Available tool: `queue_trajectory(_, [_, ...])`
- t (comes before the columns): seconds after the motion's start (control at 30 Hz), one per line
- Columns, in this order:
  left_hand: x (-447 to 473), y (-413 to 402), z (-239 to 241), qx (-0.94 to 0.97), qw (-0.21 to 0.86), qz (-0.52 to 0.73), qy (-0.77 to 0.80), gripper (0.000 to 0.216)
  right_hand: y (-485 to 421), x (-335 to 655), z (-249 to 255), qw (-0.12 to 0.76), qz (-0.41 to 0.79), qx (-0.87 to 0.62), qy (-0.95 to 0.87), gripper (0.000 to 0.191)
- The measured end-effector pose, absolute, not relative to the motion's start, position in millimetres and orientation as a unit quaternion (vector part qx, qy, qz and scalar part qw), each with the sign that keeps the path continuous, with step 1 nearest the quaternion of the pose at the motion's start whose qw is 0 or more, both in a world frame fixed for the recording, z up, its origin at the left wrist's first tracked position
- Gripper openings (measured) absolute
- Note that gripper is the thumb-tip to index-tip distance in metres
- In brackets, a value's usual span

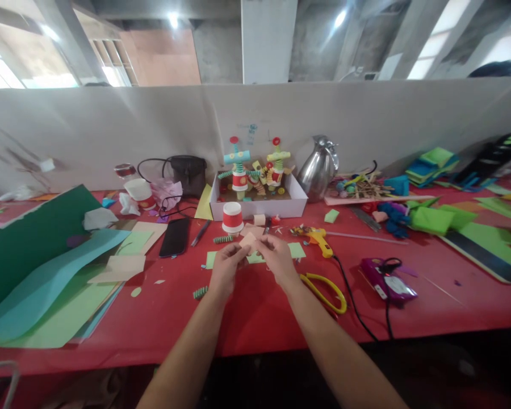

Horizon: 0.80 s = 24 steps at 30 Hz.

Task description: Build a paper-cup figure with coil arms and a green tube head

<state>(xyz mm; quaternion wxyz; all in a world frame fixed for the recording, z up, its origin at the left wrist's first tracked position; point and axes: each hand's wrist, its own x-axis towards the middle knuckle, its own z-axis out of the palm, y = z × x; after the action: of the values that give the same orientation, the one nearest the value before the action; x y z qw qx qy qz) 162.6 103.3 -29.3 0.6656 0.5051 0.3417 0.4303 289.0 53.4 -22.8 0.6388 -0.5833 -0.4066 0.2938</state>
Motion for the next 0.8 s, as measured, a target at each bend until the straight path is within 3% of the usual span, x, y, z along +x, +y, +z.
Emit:
queue_trajectory(0.33, [161.6, 101.7, -26.9, 0.532, 0.626, 0.452, 0.347, 0.029, 51.1, 285.3, -21.2, 0.609, 0.265, -0.581, -0.471, 0.021])
queue_trajectory(0.63, [158.6, 106.4, -29.3, 0.507, 0.607, 0.503, 0.348, 0.03, 52.2, 289.3, -20.6, 0.689, 0.247, -0.575, -0.364, 0.024])
queue_trajectory(0.8, [160.0, 103.9, -28.7, 0.475, 0.643, 0.51, 0.318, 0.027, 48.5, 281.9, -16.1, 0.672, 0.279, -0.565, -0.389, 0.033])
